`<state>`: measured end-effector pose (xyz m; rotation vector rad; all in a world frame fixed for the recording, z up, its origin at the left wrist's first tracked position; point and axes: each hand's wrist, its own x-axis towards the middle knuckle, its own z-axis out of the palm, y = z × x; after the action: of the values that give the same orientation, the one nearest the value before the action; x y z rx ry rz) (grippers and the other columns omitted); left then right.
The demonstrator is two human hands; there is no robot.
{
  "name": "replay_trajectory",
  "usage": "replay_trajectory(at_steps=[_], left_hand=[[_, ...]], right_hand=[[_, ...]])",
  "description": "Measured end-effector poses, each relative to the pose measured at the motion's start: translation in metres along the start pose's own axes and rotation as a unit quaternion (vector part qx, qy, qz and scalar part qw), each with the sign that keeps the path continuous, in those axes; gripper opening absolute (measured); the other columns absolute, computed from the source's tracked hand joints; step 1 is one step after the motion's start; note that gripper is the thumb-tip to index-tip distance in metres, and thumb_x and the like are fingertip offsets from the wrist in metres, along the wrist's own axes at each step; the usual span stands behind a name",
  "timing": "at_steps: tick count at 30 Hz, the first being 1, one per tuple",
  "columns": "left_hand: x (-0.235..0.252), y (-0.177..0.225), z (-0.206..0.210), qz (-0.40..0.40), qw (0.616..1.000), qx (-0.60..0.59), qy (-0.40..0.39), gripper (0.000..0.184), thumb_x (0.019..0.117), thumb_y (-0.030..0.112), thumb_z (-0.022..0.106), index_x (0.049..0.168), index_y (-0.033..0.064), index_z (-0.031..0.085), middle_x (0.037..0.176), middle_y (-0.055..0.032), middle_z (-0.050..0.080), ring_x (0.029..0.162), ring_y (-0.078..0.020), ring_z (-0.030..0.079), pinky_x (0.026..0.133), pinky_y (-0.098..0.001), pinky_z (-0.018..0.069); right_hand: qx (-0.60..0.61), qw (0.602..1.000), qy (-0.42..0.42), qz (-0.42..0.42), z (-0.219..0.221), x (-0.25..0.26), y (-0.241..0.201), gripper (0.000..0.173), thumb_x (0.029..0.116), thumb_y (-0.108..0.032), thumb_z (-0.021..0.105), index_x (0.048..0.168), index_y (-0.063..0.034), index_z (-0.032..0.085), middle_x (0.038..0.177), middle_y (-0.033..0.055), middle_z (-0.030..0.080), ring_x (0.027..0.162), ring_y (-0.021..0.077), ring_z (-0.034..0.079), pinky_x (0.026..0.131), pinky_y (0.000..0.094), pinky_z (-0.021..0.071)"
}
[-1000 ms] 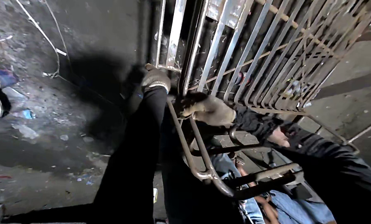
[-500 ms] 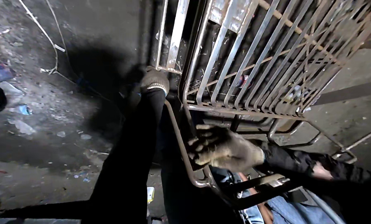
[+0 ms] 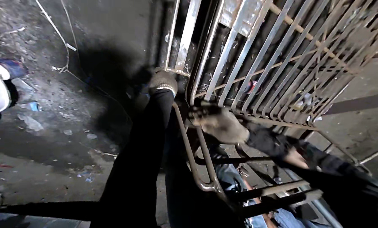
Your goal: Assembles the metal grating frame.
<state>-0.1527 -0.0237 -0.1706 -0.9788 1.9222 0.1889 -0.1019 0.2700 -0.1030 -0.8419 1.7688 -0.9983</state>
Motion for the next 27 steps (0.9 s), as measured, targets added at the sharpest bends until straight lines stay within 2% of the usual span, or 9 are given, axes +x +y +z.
replay_trajectory(at_steps=[1, 2, 4, 7, 10, 15, 19, 22, 27], left_hand=[[0.004, 0.0, -0.001, -0.001, 1.0, -0.001, 0.007, 0.064, 0.0935, 0.025, 0.06, 0.145, -0.0058, 0.036, 0.123, -0.0308, 0.063, 0.108, -0.0442, 0.067, 0.085, -0.064, 0.0538], [0.005, 0.0, 0.001, -0.002, 1.0, 0.001, 0.005, 0.065, 0.093, 0.026, 0.06, 0.145, -0.0066, 0.036, 0.123, -0.031, 0.063, 0.109, -0.0443, 0.067, 0.086, -0.0637, 0.054], [0.003, 0.001, 0.005, -0.001, 1.0, 0.011, -0.008, 0.068, 0.0926, 0.025, 0.061, 0.146, -0.0087, 0.034, 0.125, -0.0311, 0.062, 0.111, -0.0438, 0.066, 0.087, -0.0621, 0.054], [-0.001, 0.003, 0.002, 0.003, 1.0, 0.01, -0.011, 0.066, 0.0948, 0.025, 0.059, 0.146, -0.0089, 0.033, 0.123, -0.0295, 0.063, 0.111, -0.0422, 0.067, 0.087, -0.0607, 0.0545], [-0.002, 0.001, 0.0, -0.01, 0.999, -0.034, -0.009, 0.068, 0.0934, 0.028, 0.061, 0.147, -0.0042, 0.035, 0.124, -0.028, 0.064, 0.112, -0.0419, 0.067, 0.09, -0.0627, 0.0534], [-0.003, 0.0, -0.003, -0.008, 1.0, -0.028, -0.008, 0.07, 0.0901, 0.027, 0.063, 0.146, -0.0041, 0.035, 0.125, -0.0259, 0.064, 0.111, -0.0388, 0.068, 0.088, -0.0599, 0.0546], [-0.006, 0.001, -0.001, -0.003, 1.0, -0.029, -0.002, 0.074, 0.089, 0.027, 0.065, 0.148, -0.0043, 0.033, 0.126, -0.0268, 0.063, 0.112, -0.0405, 0.067, 0.09, -0.0602, 0.0544], [-0.001, -0.004, -0.003, 0.005, 0.998, -0.063, 0.007, 0.069, 0.0928, 0.034, 0.061, 0.147, -0.0016, 0.038, 0.129, -0.0271, 0.063, 0.116, -0.0422, 0.065, 0.093, -0.0632, 0.0522], [-0.004, -0.003, 0.0, 0.006, 0.999, -0.044, 0.007, 0.071, 0.0881, 0.026, 0.065, 0.146, -0.004, 0.037, 0.124, -0.027, 0.065, 0.114, -0.0421, 0.066, 0.091, -0.0617, 0.0531]], right_hand=[[0.009, 0.998, -0.059, 0.002, -0.02, -0.006, -0.032, 0.033, 0.1016, -0.027, 0.064, 0.134, -0.0299, 0.068, 0.146, -0.0136, 0.056, 0.138, -0.0002, 0.046, 0.117, 0.0214, 0.036], [0.042, 0.983, 0.026, -0.178, -0.007, -0.018, -0.027, 0.033, 0.102, -0.029, 0.056, 0.13, -0.0182, 0.071, 0.142, 0.003, 0.063, 0.138, 0.0165, 0.052, 0.119, 0.0294, 0.0386], [0.072, 0.987, -0.064, -0.125, -0.038, -0.012, -0.085, 0.03, 0.1036, -0.027, 0.053, 0.126, -0.0202, 0.072, 0.141, -0.0009, 0.065, 0.142, 0.0191, 0.049, 0.125, 0.0428, 0.0325], [-0.014, 0.961, 0.147, -0.235, -0.004, 0.014, -0.022, 0.03, 0.1022, -0.036, 0.056, 0.123, -0.022, 0.072, 0.121, -0.0062, 0.072, 0.116, 0.0065, 0.064, 0.103, 0.0225, 0.0498], [0.002, 0.985, -0.045, 0.164, -0.058, 0.049, -0.11, 0.027, 0.0953, -0.011, 0.07, 0.122, -0.0152, 0.075, 0.122, -0.0019, 0.073, 0.116, 0.0115, 0.065, 0.106, 0.0317, 0.0483], [0.125, 0.99, -0.005, -0.067, -0.028, -0.003, -0.097, 0.031, 0.1025, -0.023, 0.053, 0.12, -0.012, 0.075, 0.132, 0.0056, 0.07, 0.134, 0.0208, 0.057, 0.121, 0.0465, 0.0404], [0.076, 0.954, 0.018, 0.289, -0.03, -0.051, -0.094, 0.025, 0.0992, -0.021, 0.065, 0.123, -0.0153, 0.071, 0.121, 0.0005, 0.071, 0.115, 0.0095, 0.063, 0.106, 0.0328, 0.0471], [0.065, 0.994, 0.068, 0.057, -0.004, -0.082, -0.078, 0.03, 0.1026, -0.028, 0.056, 0.125, -0.0162, 0.071, 0.123, 0.0011, 0.07, 0.115, 0.0083, 0.065, 0.099, 0.0272, 0.0543], [0.177, 0.983, 0.002, 0.05, -0.059, -0.085, -0.171, 0.033, 0.1043, -0.026, 0.048, 0.118, -0.0098, 0.074, 0.125, 0.0077, 0.071, 0.123, 0.0197, 0.063, 0.109, 0.0438, 0.051]])
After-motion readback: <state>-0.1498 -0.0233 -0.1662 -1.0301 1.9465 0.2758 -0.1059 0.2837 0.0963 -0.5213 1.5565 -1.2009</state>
